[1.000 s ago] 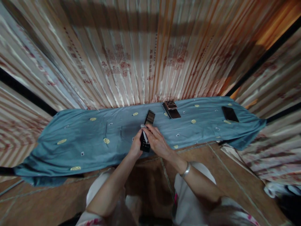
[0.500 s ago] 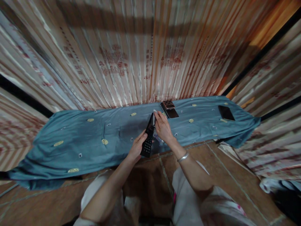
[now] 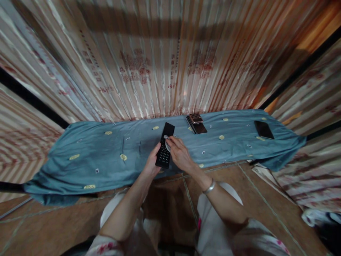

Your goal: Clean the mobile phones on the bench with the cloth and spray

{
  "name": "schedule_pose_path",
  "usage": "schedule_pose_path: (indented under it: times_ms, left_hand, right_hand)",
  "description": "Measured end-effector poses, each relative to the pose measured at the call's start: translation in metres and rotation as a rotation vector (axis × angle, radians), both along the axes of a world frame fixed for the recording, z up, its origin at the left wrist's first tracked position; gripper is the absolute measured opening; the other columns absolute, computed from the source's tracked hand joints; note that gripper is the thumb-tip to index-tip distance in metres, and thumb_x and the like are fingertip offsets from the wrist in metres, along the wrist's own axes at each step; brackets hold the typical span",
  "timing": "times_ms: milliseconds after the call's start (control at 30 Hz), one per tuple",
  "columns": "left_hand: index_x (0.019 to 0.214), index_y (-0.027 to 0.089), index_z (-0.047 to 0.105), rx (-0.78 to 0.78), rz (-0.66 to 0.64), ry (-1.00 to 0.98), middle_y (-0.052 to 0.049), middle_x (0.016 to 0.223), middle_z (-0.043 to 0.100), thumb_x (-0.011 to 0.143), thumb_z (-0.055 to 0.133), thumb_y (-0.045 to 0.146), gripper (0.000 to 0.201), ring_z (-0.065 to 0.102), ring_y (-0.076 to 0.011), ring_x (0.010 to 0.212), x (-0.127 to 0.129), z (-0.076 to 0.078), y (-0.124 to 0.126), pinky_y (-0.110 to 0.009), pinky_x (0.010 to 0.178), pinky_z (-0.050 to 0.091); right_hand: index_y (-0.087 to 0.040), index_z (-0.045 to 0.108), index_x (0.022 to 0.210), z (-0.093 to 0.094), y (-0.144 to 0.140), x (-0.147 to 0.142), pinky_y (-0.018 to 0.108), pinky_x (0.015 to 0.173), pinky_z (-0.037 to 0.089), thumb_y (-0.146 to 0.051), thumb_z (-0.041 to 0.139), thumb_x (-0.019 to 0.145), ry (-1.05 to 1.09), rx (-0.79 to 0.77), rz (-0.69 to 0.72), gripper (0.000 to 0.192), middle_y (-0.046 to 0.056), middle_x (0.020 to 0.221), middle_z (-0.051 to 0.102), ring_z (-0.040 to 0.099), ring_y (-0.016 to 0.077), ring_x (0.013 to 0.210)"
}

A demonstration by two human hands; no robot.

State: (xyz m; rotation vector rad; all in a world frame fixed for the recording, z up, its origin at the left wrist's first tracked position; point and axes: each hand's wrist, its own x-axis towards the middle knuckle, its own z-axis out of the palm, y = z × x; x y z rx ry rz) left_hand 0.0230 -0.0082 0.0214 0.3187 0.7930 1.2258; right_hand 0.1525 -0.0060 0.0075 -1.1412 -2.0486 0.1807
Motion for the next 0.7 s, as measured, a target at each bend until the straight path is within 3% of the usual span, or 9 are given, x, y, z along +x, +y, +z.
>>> schedule_pose_path:
  times_ms: [167,400,700]
  left_hand:
    - [0.084,0.015,0.07,0.039,-0.005,0.007,-0.004,0.081,0.073,0.086,0.06,0.037,0.025,0.069,-0.0184,0.085,0.0,-0.004,0.003,-0.029,0.085,0.051]
    - [0.07,0.016,0.063,0.002,0.027,0.07,0.002,0.057,0.062,0.083,0.061,0.05,0.036,0.06,-0.0112,0.053,-0.002,-0.01,0.009,-0.022,0.058,0.048]
    - [0.076,0.018,0.064,0.101,0.048,0.158,0.002,0.056,0.057,0.078,0.052,0.068,0.051,0.052,-0.0102,0.047,-0.013,-0.006,0.013,-0.021,0.045,0.04]
  right_hand:
    - [-0.012,0.053,0.134,-0.002,-0.009,-0.002,0.046,0.104,0.045,-0.008,0.033,0.09,-0.063,0.014,0.022,0.048,0.017,0.132,0.054,0.049,0.0267,0.121]
    - [-0.015,0.049,0.138,0.003,-0.026,-0.011,0.047,0.104,0.045,-0.007,0.033,0.092,-0.099,0.024,0.109,0.049,0.016,0.134,0.052,0.048,0.026,0.12]
    - [-0.015,0.042,0.141,-0.002,-0.048,-0.024,0.044,0.099,0.049,-0.004,0.037,0.091,-0.076,0.096,0.231,0.052,0.017,0.131,0.053,0.049,0.0251,0.119]
